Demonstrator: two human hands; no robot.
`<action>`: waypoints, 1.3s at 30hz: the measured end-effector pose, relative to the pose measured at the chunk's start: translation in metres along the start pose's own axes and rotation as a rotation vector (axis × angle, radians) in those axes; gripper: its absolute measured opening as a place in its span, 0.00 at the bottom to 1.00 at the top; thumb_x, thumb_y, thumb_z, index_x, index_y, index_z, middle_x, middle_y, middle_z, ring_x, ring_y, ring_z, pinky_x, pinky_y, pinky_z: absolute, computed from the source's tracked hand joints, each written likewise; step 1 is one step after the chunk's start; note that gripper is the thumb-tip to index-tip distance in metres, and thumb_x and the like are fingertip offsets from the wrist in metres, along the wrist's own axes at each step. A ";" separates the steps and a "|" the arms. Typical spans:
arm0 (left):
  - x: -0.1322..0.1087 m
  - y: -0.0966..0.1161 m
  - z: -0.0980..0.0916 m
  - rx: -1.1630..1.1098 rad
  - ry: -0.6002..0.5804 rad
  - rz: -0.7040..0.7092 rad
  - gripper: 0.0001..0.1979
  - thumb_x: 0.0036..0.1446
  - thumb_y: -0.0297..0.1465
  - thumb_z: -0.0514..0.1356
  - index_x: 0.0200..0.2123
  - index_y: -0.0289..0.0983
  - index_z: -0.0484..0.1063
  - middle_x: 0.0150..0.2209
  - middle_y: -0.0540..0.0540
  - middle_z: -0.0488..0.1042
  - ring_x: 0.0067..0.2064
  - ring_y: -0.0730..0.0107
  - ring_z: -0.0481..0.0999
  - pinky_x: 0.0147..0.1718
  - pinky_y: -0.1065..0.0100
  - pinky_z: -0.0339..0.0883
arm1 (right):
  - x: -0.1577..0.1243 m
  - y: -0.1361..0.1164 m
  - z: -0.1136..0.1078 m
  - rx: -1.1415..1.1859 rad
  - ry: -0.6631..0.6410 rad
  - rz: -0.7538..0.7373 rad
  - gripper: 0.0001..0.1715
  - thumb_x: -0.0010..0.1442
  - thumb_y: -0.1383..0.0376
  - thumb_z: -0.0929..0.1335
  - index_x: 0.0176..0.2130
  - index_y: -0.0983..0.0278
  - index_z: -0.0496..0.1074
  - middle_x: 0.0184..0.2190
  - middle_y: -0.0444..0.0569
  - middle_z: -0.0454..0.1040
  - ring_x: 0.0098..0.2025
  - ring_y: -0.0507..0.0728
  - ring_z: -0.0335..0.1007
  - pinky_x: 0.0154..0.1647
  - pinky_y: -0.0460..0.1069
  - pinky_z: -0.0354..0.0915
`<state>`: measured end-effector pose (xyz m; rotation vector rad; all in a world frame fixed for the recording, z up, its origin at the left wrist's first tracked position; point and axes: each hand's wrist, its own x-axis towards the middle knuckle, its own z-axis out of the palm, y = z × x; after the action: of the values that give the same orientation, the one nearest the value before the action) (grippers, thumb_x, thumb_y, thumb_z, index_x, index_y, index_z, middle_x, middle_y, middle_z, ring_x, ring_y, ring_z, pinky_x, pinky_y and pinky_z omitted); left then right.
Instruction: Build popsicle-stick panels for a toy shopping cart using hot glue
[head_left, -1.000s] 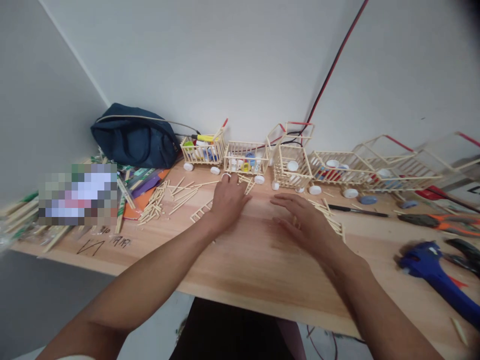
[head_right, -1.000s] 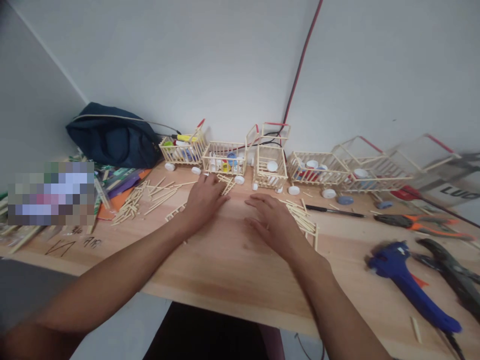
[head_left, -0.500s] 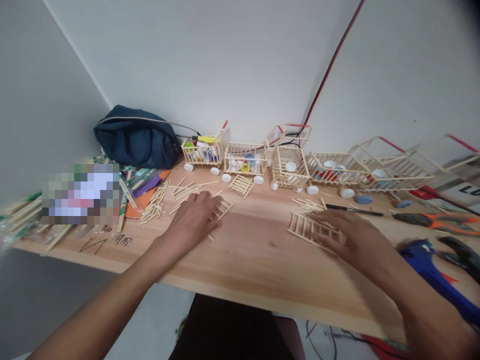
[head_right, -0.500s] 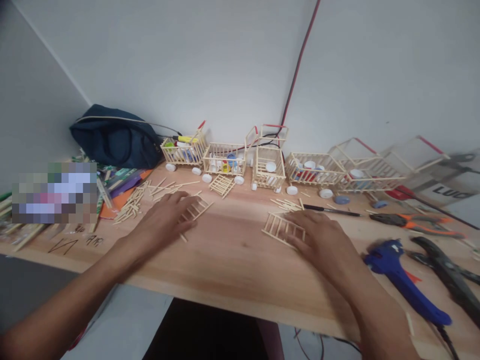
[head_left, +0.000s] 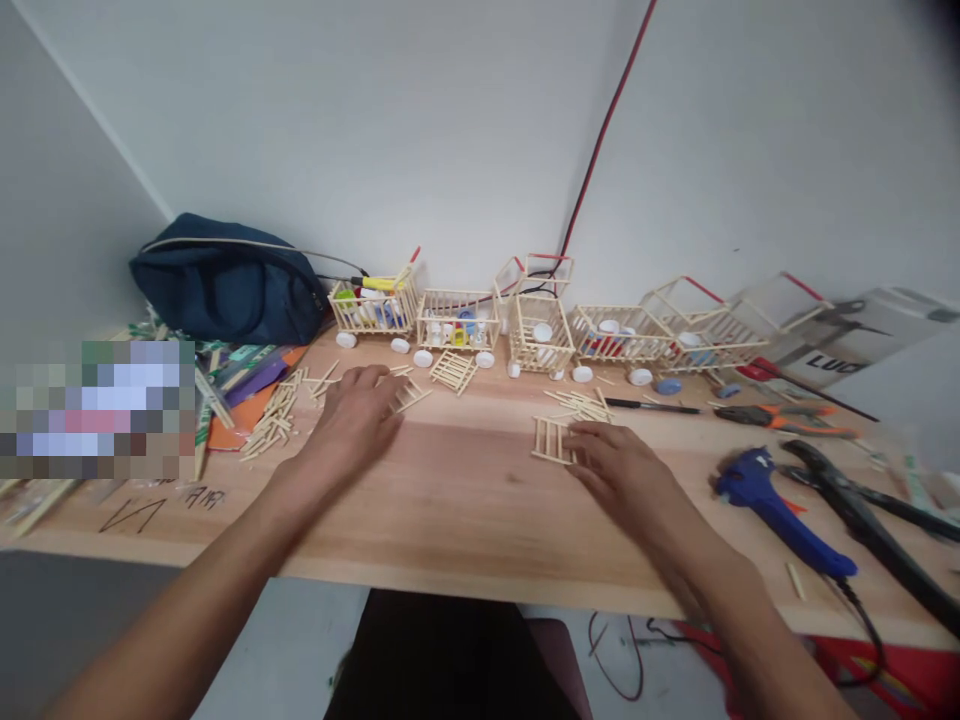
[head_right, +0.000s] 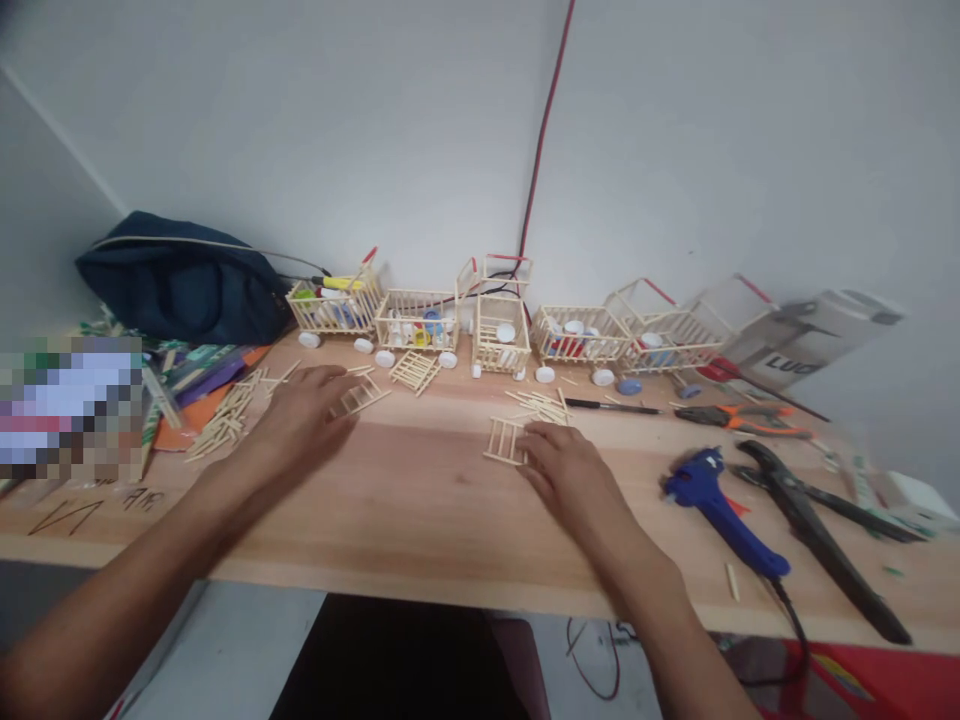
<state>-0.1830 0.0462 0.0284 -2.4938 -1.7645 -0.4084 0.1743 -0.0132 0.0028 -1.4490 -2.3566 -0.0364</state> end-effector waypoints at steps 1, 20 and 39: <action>0.000 0.004 -0.001 -0.001 0.018 0.012 0.21 0.57 0.29 0.57 0.54 0.39 0.71 0.56 0.37 0.69 0.56 0.48 0.66 0.54 0.50 0.62 | 0.004 -0.005 0.000 0.005 -0.003 -0.003 0.10 0.62 0.66 0.65 0.42 0.62 0.75 0.51 0.57 0.74 0.52 0.63 0.70 0.52 0.62 0.68; 0.042 0.115 0.013 -0.147 -0.120 0.432 0.11 0.61 0.23 0.53 0.37 0.33 0.76 0.37 0.40 0.75 0.43 0.58 0.70 0.45 0.60 0.64 | 0.039 0.008 -0.016 0.036 0.171 0.163 0.13 0.65 0.65 0.62 0.40 0.64 0.77 0.39 0.55 0.78 0.42 0.61 0.73 0.44 0.54 0.66; 0.032 0.114 0.030 -0.175 -0.165 0.439 0.10 0.63 0.28 0.55 0.41 0.34 0.76 0.43 0.41 0.74 0.49 0.57 0.66 0.48 0.58 0.62 | 0.037 0.019 -0.004 -0.047 -0.167 0.403 0.04 0.58 0.69 0.65 0.31 0.62 0.67 0.31 0.48 0.73 0.32 0.55 0.66 0.32 0.47 0.55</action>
<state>-0.0610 0.0422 0.0195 -3.0080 -1.2080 -0.3443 0.1774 0.0264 0.0150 -1.9907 -2.1514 0.1412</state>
